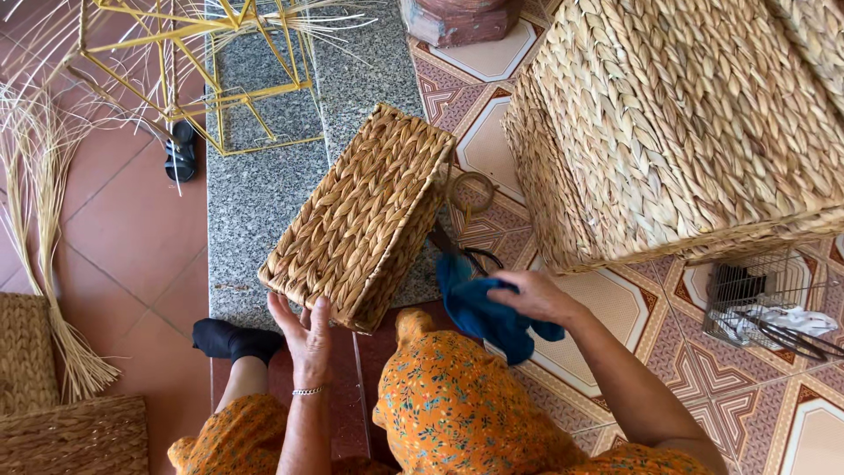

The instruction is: The person wipes the interior and exterior of a rectangular woven basket with a blue cloth. They then use scissors to trim loose strands inside the basket before wiping it again. Finally, they place the basket on top of a stack of similar baskets.

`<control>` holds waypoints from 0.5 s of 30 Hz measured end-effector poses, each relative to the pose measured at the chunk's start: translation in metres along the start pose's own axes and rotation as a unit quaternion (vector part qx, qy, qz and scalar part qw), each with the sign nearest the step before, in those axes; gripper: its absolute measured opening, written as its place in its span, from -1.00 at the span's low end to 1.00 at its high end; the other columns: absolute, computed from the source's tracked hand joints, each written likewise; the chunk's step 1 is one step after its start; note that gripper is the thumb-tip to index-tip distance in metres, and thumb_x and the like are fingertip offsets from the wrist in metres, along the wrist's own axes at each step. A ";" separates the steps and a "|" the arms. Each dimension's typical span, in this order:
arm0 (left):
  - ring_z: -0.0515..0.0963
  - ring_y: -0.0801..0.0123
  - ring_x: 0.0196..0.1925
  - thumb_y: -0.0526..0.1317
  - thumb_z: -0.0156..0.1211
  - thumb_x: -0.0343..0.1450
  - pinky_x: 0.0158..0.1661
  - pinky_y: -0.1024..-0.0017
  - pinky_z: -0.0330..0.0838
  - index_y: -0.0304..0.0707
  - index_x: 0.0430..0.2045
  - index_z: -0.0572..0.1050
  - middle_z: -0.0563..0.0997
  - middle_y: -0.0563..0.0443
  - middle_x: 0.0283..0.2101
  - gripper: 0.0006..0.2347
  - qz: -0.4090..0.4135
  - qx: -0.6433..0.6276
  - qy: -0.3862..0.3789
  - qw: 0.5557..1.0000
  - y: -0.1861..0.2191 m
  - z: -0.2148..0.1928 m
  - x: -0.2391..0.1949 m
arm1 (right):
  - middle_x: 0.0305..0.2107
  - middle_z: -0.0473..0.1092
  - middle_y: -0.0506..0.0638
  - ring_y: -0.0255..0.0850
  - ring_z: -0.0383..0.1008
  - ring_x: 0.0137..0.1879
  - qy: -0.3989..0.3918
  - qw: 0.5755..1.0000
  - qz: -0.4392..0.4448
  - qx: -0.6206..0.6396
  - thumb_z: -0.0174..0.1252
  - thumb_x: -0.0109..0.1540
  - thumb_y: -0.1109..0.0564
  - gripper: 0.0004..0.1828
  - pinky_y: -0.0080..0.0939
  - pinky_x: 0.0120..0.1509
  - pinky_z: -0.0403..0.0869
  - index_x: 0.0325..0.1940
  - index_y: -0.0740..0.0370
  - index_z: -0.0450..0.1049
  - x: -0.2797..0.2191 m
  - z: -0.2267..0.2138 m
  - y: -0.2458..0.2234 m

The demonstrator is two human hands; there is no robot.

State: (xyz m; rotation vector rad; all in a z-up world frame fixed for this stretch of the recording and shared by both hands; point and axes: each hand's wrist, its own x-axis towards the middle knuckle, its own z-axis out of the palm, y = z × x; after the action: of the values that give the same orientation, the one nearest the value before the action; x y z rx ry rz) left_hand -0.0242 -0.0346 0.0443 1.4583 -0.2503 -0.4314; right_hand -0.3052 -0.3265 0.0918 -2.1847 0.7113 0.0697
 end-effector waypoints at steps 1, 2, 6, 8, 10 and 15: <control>0.06 -0.18 0.51 0.10 0.38 0.27 0.35 -0.08 0.16 -0.05 0.49 -0.40 -0.30 -0.27 0.57 0.06 -0.018 0.002 0.008 1.000 0.002 0.000 0.003 | -0.14 0.57 0.19 -0.04 0.59 -0.06 -0.039 0.998 -0.002 -0.040 0.21 0.15 -0.29 -0.33 -0.04 0.06 0.52 0.23 0.08 0.47 0.004 -0.001 0.001; 0.11 -0.17 0.49 0.09 0.38 0.25 0.32 -0.08 0.22 -0.03 0.47 -0.41 -0.30 -0.26 0.55 0.07 -0.035 0.003 0.018 0.999 0.005 -0.001 0.007 | -0.08 0.54 0.21 0.00 0.56 0.00 -0.079 0.994 -0.005 -0.080 0.24 0.11 -0.32 -0.25 -0.02 0.10 0.50 0.31 0.04 0.43 0.012 -0.003 0.000; 0.19 -0.16 0.49 0.05 0.38 0.30 0.31 -0.03 0.28 -0.09 0.51 -0.34 -0.07 -0.34 0.55 0.02 0.042 0.102 -0.016 0.994 0.009 -0.003 0.015 | 0.26 0.33 0.30 0.10 0.38 0.34 0.098 0.991 -0.073 -0.046 0.22 0.20 -0.42 -0.04 0.06 0.37 0.40 0.48 0.20 0.21 0.072 -0.021 -0.010; 0.19 -0.16 0.48 0.03 0.39 0.30 0.32 -0.01 0.29 -0.13 0.51 -0.30 -0.04 -0.34 0.53 0.00 0.049 0.091 -0.029 0.994 0.012 -0.001 0.013 | 0.45 0.09 0.25 0.19 0.24 0.47 0.137 0.976 -0.044 0.164 0.05 0.24 -0.47 -0.01 0.13 0.26 0.48 0.58 0.10 0.02 0.114 -0.038 -0.017; 0.22 -0.15 0.47 0.01 0.39 0.30 0.32 0.00 0.30 -0.16 0.50 -0.26 0.00 -0.34 0.52 -0.02 0.049 0.086 -0.040 0.994 0.019 0.001 0.008 | 0.49 -0.08 0.20 0.22 0.13 0.48 0.132 0.943 0.051 0.301 -0.10 0.16 -0.54 0.05 0.13 -0.02 0.66 0.59 0.00 -0.11 0.160 -0.054 -0.027; 0.23 -0.08 0.46 -0.12 0.39 0.32 0.33 0.04 0.24 -0.21 0.50 -0.20 0.11 -0.29 0.48 -0.07 0.053 0.082 -0.052 0.994 0.049 0.006 -0.013 | 0.33 0.05 0.17 0.19 0.13 0.35 0.121 0.914 0.084 0.379 -0.04 0.23 -0.46 -0.08 0.12 -0.16 0.66 0.51 0.11 0.06 0.218 -0.048 -0.042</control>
State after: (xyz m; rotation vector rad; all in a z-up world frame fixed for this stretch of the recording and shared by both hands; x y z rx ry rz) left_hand -0.0322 -0.0316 0.0944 1.5758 -0.4536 -0.4083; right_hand -0.1096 -0.4422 0.0915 -1.3932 0.8826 -0.3441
